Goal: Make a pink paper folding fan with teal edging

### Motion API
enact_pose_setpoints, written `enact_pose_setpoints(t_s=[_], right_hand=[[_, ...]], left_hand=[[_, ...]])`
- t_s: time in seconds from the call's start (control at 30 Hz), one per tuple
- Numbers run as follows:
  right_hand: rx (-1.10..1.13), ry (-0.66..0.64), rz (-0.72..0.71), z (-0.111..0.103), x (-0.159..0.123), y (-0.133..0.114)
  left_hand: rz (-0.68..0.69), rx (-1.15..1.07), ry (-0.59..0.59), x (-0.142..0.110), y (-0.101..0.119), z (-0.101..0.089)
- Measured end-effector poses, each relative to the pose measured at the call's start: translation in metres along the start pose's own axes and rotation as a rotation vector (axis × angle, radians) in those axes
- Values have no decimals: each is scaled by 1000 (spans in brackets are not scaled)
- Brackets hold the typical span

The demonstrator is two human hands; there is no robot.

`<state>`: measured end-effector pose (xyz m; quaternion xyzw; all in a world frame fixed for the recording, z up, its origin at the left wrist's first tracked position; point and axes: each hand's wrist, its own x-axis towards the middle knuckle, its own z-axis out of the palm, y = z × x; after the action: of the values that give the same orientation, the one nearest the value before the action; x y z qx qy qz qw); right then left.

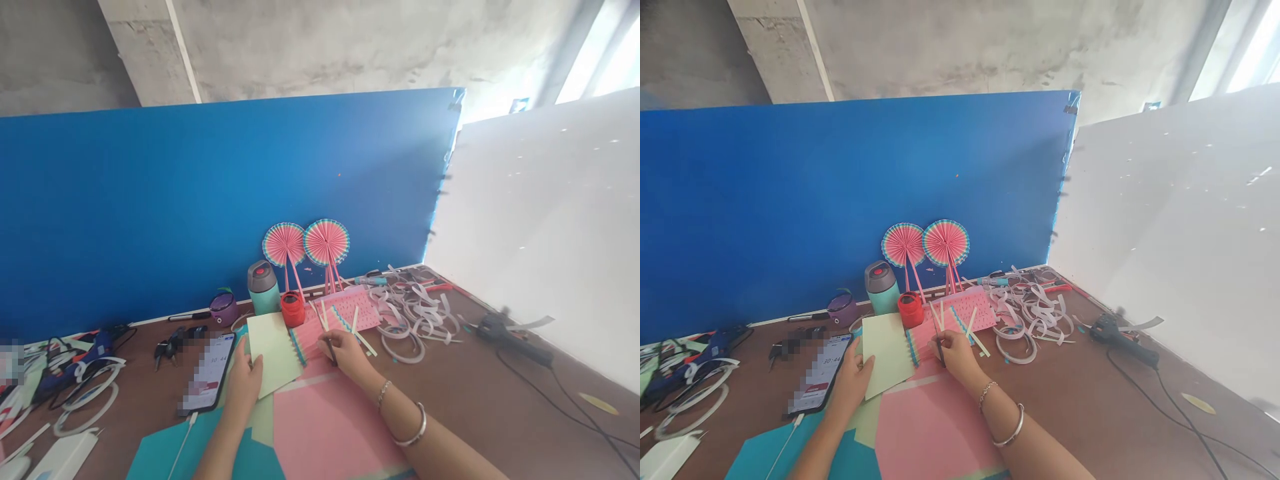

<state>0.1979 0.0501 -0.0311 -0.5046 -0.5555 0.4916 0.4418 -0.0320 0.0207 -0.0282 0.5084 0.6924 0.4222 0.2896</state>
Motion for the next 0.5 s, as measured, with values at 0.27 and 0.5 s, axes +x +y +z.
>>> enact_pose_setpoints(t_s=[0.27, 0.5], right_hand=[[-31, 8, 28, 0, -1, -3], [-67, -18, 42, 0, 0, 4]], left_hand=[[69, 246, 71, 2, -3, 3], [152, 187, 36, 2, -11, 13]])
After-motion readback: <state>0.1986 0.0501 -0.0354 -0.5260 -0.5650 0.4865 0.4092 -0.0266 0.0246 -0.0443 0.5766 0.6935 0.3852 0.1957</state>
